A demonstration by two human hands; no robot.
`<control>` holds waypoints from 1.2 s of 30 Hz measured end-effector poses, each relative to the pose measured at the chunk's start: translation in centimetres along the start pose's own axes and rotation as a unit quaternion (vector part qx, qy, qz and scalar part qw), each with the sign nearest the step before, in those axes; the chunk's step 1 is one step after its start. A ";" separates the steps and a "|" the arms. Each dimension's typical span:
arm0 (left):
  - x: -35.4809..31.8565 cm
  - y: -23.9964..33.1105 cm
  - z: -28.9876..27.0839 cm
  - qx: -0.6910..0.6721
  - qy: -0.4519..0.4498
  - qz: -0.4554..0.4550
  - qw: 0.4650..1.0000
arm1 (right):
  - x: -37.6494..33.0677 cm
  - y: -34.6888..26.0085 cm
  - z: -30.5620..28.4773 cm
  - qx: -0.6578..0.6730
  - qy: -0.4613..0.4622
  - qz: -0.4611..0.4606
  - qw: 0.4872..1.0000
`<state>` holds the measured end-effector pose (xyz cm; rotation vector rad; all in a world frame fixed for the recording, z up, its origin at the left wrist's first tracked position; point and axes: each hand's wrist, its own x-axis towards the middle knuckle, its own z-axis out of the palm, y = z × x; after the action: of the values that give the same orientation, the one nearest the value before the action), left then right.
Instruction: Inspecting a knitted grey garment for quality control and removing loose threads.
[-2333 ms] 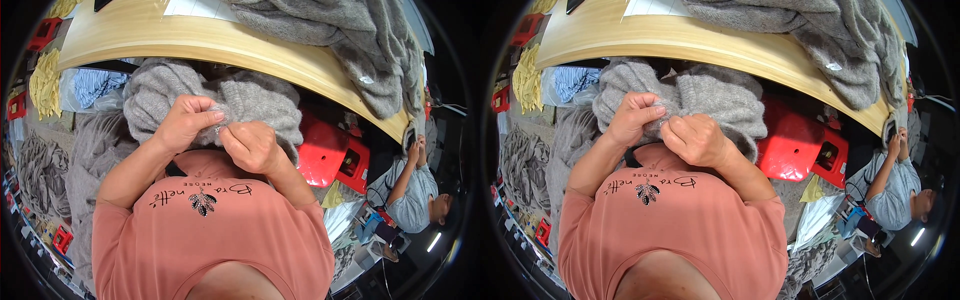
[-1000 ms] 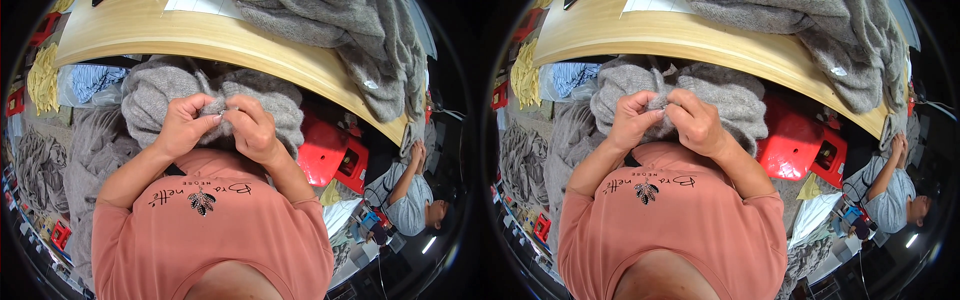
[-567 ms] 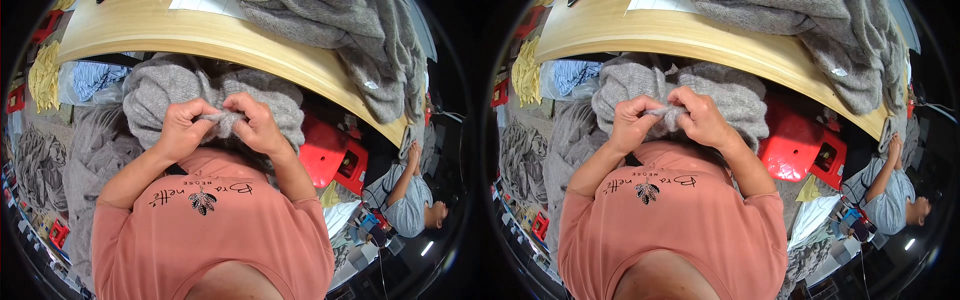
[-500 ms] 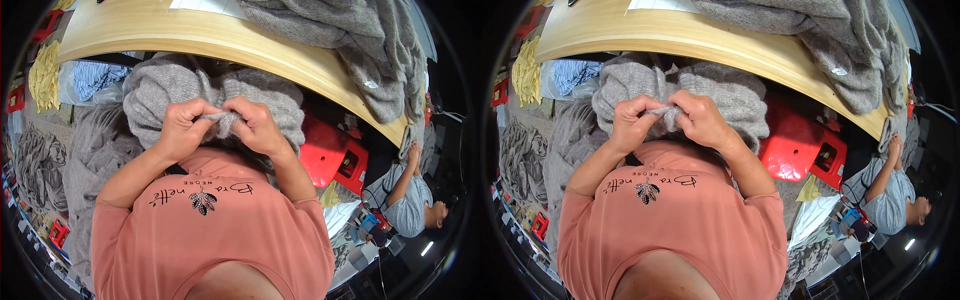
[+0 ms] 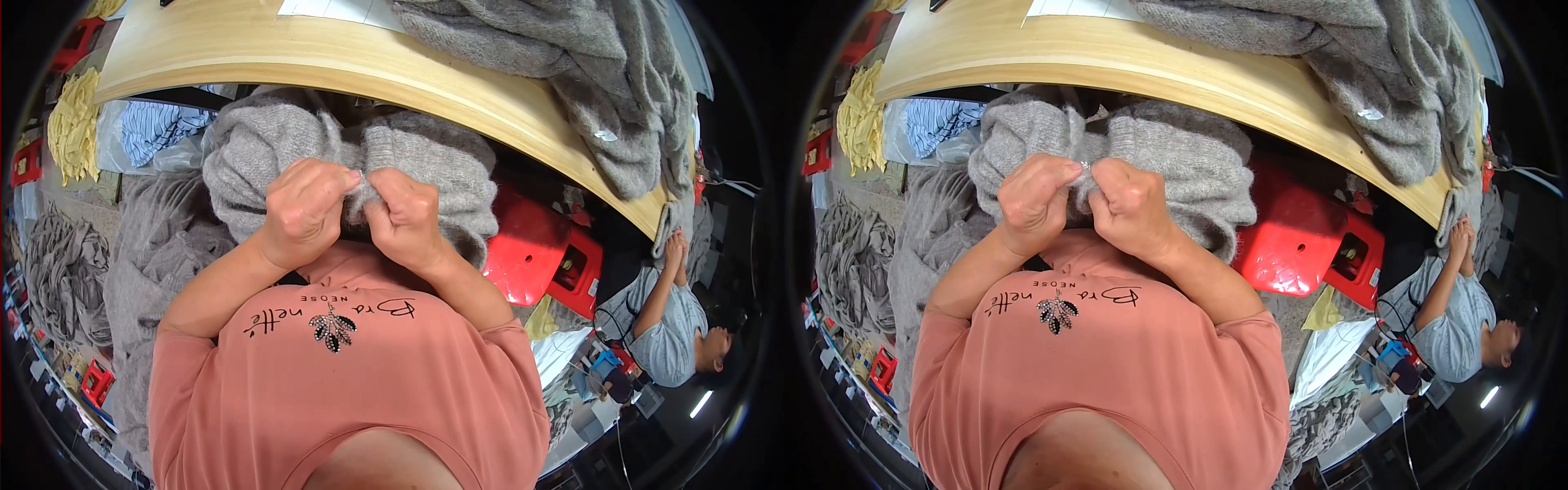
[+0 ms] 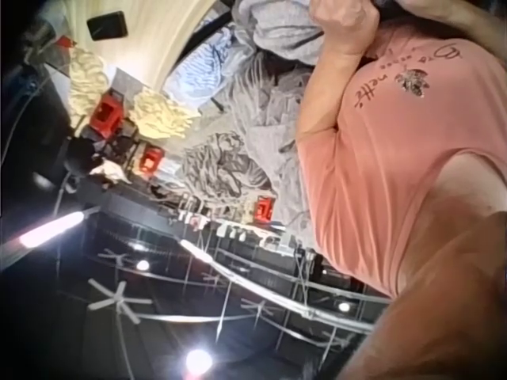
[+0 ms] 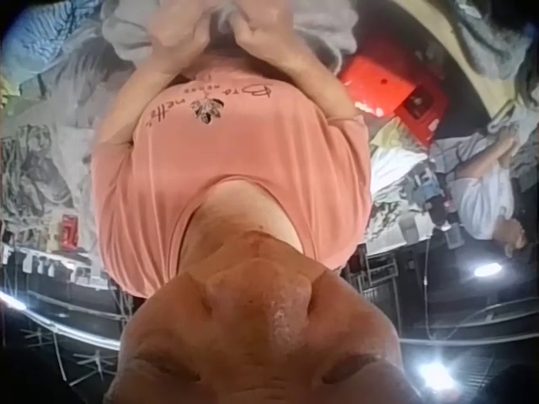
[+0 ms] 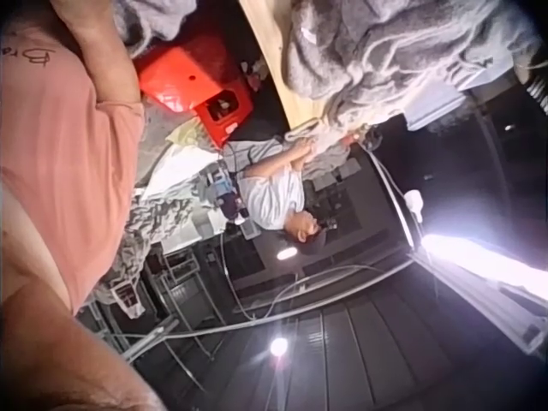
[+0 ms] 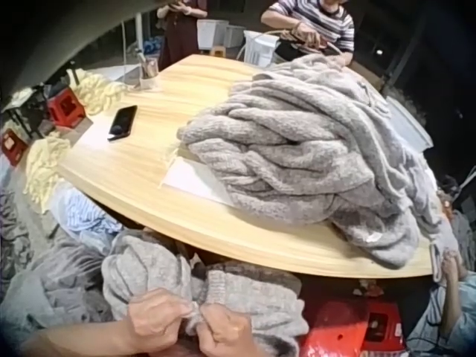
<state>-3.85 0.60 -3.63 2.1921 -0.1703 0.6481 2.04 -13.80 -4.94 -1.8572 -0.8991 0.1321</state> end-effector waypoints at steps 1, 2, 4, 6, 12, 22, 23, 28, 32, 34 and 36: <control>0.1 -0.1 0.1 0.029 0.010 0.040 0.999 | 0.1 0.1 0.1 0.000 0.005 0.007 1.000; 0.1 0.0 0.2 0.026 0.009 0.042 0.999 | 0.4 0.3 0.3 -0.003 0.007 0.009 1.000; 0.0 0.1 0.2 0.065 0.033 0.073 0.995 | 1.2 0.5 0.9 -0.007 0.058 -0.029 0.998; -0.5 -0.1 0.0 0.073 0.039 0.070 0.994 | 1.8 0.2 1.3 -0.025 0.057 -0.044 0.997; 0.0 0.0 0.1 0.044 0.057 0.085 0.994 | 1.1 -0.1 0.3 -0.062 0.081 -0.111 0.989; 3.4 0.2 -1.8 -0.005 -0.076 0.067 0.995 | 1.4 -1.2 -3.9 0.032 -0.060 -0.097 0.993; 3.5 -0.7 -2.2 0.006 -0.100 0.057 0.993 | 1.2 -1.1 -4.7 0.054 -0.038 -0.090 0.994; 3.6 -2.7 -4.2 -0.045 -0.165 -0.046 0.984 | 0.5 1.9 -7.5 0.015 -0.068 0.037 0.997; 3.3 -1.3 -2.0 -0.117 -0.187 -0.132 0.966 | 1.7 -0.4 -3.9 0.060 0.019 -0.039 0.997; 2.9 -0.4 -1.5 -0.161 -0.167 -0.190 0.954 | 1.8 0.1 -2.9 0.066 -0.025 -0.033 0.997; 2.7 -0.3 -1.9 -0.161 -0.180 -0.202 0.949 | 2.0 0.5 -2.3 0.073 -0.069 -0.030 0.994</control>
<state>-2.20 2.51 -1.46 1.9250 -0.0098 -0.0146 4.84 -14.34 -3.70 -1.6985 -1.0119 0.2843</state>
